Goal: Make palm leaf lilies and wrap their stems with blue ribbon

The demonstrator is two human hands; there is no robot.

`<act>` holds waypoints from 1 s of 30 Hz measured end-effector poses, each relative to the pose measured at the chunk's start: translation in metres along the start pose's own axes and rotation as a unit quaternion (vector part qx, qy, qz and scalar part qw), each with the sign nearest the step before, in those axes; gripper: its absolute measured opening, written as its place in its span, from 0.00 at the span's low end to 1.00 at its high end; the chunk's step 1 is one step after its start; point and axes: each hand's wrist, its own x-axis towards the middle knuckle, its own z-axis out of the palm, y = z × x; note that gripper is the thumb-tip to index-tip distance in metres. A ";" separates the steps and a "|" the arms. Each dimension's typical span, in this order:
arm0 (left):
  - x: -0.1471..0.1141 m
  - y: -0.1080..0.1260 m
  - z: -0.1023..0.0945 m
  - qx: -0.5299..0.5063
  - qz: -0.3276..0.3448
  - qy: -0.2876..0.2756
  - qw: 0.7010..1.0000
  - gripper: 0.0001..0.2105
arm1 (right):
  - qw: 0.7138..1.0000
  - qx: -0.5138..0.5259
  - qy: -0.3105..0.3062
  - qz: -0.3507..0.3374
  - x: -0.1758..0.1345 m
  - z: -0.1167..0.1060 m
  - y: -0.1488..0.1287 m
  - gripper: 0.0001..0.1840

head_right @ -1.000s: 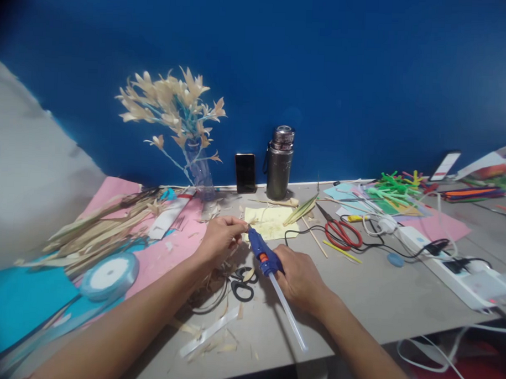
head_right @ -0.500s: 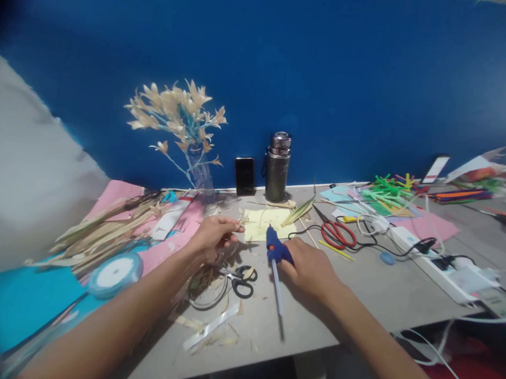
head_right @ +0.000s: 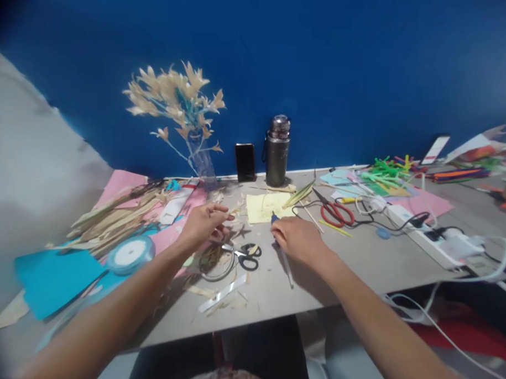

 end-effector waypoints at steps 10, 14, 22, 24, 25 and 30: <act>-0.005 -0.022 -0.006 -0.020 -0.004 0.016 1.000 0.10 | 0.995 -0.027 -0.091 0.008 0.011 0.030 -0.042 0.10; -0.008 -0.022 -0.005 -0.020 -0.002 0.011 1.000 0.09 | 0.998 -0.016 -0.049 -0.037 0.008 0.032 -0.045 0.10; -0.007 -0.021 -0.007 -0.025 0.001 0.007 1.000 0.10 | 0.991 -0.004 -0.088 -0.103 0.009 0.028 -0.048 0.09; -0.008 -0.021 -0.007 -0.026 0.004 0.009 1.000 0.10 | 0.991 -0.009 -0.089 -0.096 0.009 0.031 -0.047 0.08; -0.008 -0.021 -0.007 -0.026 0.005 0.010 1.000 0.10 | 0.992 -0.005 -0.088 -0.094 0.008 0.032 -0.047 0.08; -0.012 -0.020 -0.004 -0.030 0.001 0.001 1.000 0.09 | 0.977 0.210 0.009 -0.033 0.006 0.029 -0.046 0.08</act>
